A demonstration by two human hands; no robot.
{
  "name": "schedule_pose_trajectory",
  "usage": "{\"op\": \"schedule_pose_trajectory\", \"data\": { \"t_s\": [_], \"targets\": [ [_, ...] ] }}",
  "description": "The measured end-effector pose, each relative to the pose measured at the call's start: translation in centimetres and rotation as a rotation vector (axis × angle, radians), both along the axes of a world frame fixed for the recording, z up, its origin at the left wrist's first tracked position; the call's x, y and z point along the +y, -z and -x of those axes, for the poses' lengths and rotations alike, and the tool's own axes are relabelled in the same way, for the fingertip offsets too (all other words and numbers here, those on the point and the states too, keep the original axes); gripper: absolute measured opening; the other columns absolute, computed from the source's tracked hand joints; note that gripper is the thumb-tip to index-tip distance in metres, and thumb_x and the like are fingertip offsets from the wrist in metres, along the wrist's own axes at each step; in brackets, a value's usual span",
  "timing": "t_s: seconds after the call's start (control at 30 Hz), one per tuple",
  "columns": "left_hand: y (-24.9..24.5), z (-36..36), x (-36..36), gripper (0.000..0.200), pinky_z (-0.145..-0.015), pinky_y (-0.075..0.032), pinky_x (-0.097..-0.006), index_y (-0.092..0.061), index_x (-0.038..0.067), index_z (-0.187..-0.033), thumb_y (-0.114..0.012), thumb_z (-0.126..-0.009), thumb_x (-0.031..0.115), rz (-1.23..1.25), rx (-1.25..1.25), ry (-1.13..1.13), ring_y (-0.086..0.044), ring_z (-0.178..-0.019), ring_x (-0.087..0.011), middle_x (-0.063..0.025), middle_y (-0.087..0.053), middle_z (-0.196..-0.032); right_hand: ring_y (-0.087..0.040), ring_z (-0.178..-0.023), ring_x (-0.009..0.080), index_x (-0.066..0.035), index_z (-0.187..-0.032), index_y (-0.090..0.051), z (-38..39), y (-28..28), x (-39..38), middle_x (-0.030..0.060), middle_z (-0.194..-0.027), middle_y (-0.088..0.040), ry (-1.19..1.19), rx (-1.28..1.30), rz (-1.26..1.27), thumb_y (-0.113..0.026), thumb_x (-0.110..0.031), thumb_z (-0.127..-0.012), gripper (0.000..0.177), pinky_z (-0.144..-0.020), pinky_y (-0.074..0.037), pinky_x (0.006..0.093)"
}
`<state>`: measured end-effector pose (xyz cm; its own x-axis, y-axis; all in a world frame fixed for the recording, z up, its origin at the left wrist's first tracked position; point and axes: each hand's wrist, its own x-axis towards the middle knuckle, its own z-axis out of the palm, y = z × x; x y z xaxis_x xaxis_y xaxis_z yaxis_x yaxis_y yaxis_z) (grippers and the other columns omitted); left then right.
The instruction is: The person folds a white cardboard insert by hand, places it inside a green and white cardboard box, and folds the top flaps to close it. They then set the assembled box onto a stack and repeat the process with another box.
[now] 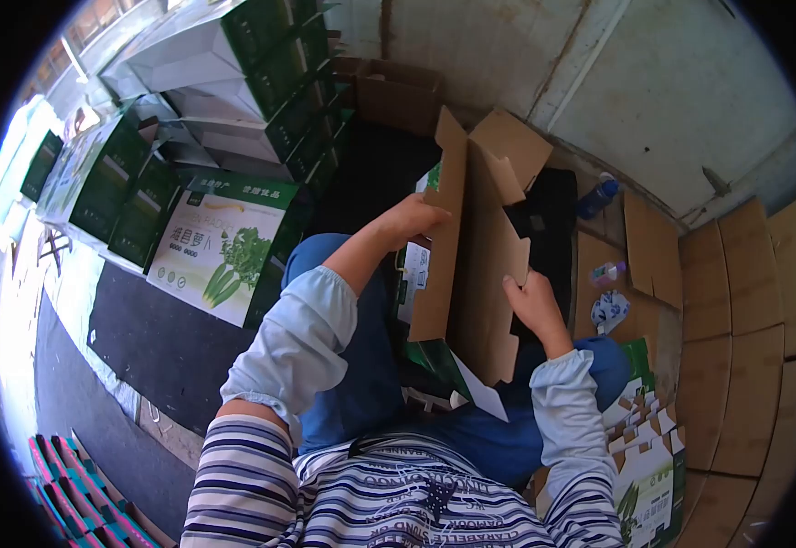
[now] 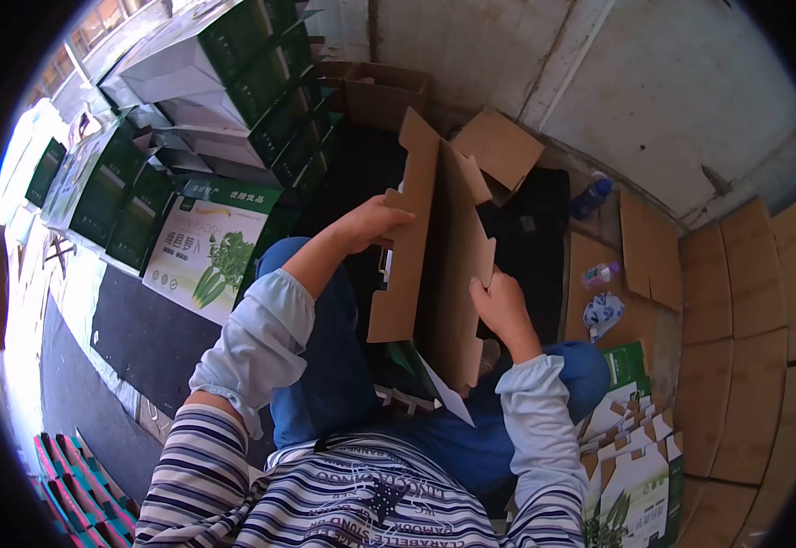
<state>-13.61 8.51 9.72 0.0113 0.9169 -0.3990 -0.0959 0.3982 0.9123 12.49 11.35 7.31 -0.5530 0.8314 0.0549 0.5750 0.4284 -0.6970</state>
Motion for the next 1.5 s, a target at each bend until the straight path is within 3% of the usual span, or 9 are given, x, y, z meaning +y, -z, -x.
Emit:
{"op": "schedule_pose_trajectory", "data": {
  "t_s": [0.4,0.5,0.6,0.8,0.9,1.1,1.3,1.4,1.5],
  "targets": [
    [2.6,-2.7,1.4,0.056,-0.060,-0.041,-0.0253,-0.041,0.008,-0.129,-0.058,-0.076,0.010,-0.222,0.237,0.001,-0.054,-0.079,-0.0133,-0.0068,-0.056,-0.102,-0.060,-0.088,0.0420,0.005,-0.097,-0.059,0.0,-0.1,6.6,0.0267,-0.087,-0.062,0.072,0.140,0.040,-0.051,-0.025,-0.081,0.034,-0.076,-0.048,0.0414],
    [1.8,-2.8,1.3,0.058,-0.064,-0.043,-0.0263,-0.040,0.007,-0.131,-0.056,-0.076,0.008,-0.242,0.368,0.077,-0.054,-0.080,-0.0139,-0.0076,-0.057,-0.105,-0.060,-0.089,0.0421,0.005,-0.097,-0.060,-2.2,1.4,9.6,0.0270,-0.089,-0.062,0.132,0.125,0.021,-0.051,-0.024,-0.080,0.035,-0.076,-0.047,0.0421],
    [-0.3,-2.9,0.1,0.061,-0.091,-0.042,-0.0343,-0.040,0.006,-0.132,-0.052,-0.072,0.001,-0.435,0.590,0.274,-0.055,-0.108,-0.0300,-0.0166,-0.056,-0.116,-0.061,-0.087,0.0412,0.004,-0.096,-0.061,-4.3,2.0,11.9,0.0258,-0.086,-0.063,0.241,0.125,0.016,-0.051,-0.023,-0.078,0.034,-0.075,-0.048,0.0420],
    [-0.3,-3.4,-1.1,0.075,-0.100,-0.039,-0.0382,-0.030,0.008,-0.139,-0.053,-0.068,0.000,-0.314,0.794,0.398,-0.046,-0.119,-0.0366,-0.0210,-0.046,-0.129,-0.063,-0.078,0.0397,0.004,-0.096,-0.061,-3.3,3.6,12.6,0.0235,-0.082,-0.064,0.175,0.080,0.245,-0.052,-0.022,-0.080,0.032,-0.070,-0.049,0.0415],
    [1.8,-3.6,-1.1,0.085,-0.101,-0.039,-0.0399,-0.020,0.010,-0.144,-0.053,-0.066,-0.001,-0.492,1.021,0.306,-0.043,-0.121,-0.0397,-0.0235,-0.036,-0.137,-0.066,-0.069,0.0225,0.003,-0.093,-0.062,-1.6,1.8,11.9,0.0147,-0.077,-0.065,0.128,-0.009,0.240,-0.054,-0.022,-0.083,0.027,-0.061,-0.050,0.0356],
    [0.1,-5.5,-0.9,0.091,-0.103,-0.037,-0.0419,-0.015,0.019,-0.146,-0.055,-0.067,-0.002,-0.300,1.088,0.436,-0.037,-0.126,-0.0418,-0.0225,-0.029,-0.142,-0.058,-0.097,0.0415,0.005,-0.096,-0.061,-0.5,2.7,12.1,0.0273,-0.096,-0.062,0.174,0.023,0.047,-0.053,-0.023,-0.082,0.032,-0.085,-0.045,0.0445],
    [2.2,-6.3,-0.7,0.094,-0.103,-0.037,-0.0451,-0.012,0.022,-0.147,-0.059,-0.068,0.000,-0.367,1.332,0.484,-0.036,-0.127,-0.0414,-0.0230,-0.028,-0.143,-0.054,-0.104,0.0418,0.003,-0.114,-0.052,-0.5,3.3,12.3,0.0243,-0.108,-0.060,0.207,-0.102,0.025,-0.057,-0.020,-0.082,0.040,-0.091,-0.043,0.0437],
    [2.2,-6.8,-0.6,0.094,-0.103,-0.036,-0.0449,-0.012,0.022,-0.147,-0.059,-0.068,0.000,-0.284,1.217,0.458,-0.036,-0.127,-0.0417,-0.0241,-0.028,-0.143,-0.054,-0.106,0.0361,0.002,-0.112,-0.055,0.5,3.0,11.7,0.0186,-0.108,-0.060,0.473,0.297,-0.334,-0.058,-0.013,-0.080,0.036,-0.089,-0.045,0.0406],
    [2.4,-6.9,-0.8,0.094,-0.103,-0.037,-0.0447,-0.011,0.021,-0.147,-0.058,-0.068,-0.001,-0.302,1.205,0.449,-0.036,-0.127,-0.0423,-0.0257,-0.028,-0.142,-0.050,-0.110,0.0348,0.000,-0.115,-0.053,0.3,-0.5,11.6,0.0156,-0.112,-0.056,0.253,0.162,-0.732,-0.056,-0.002,-0.077,0.038,-0.090,-0.044,0.0426]
  ]
}}
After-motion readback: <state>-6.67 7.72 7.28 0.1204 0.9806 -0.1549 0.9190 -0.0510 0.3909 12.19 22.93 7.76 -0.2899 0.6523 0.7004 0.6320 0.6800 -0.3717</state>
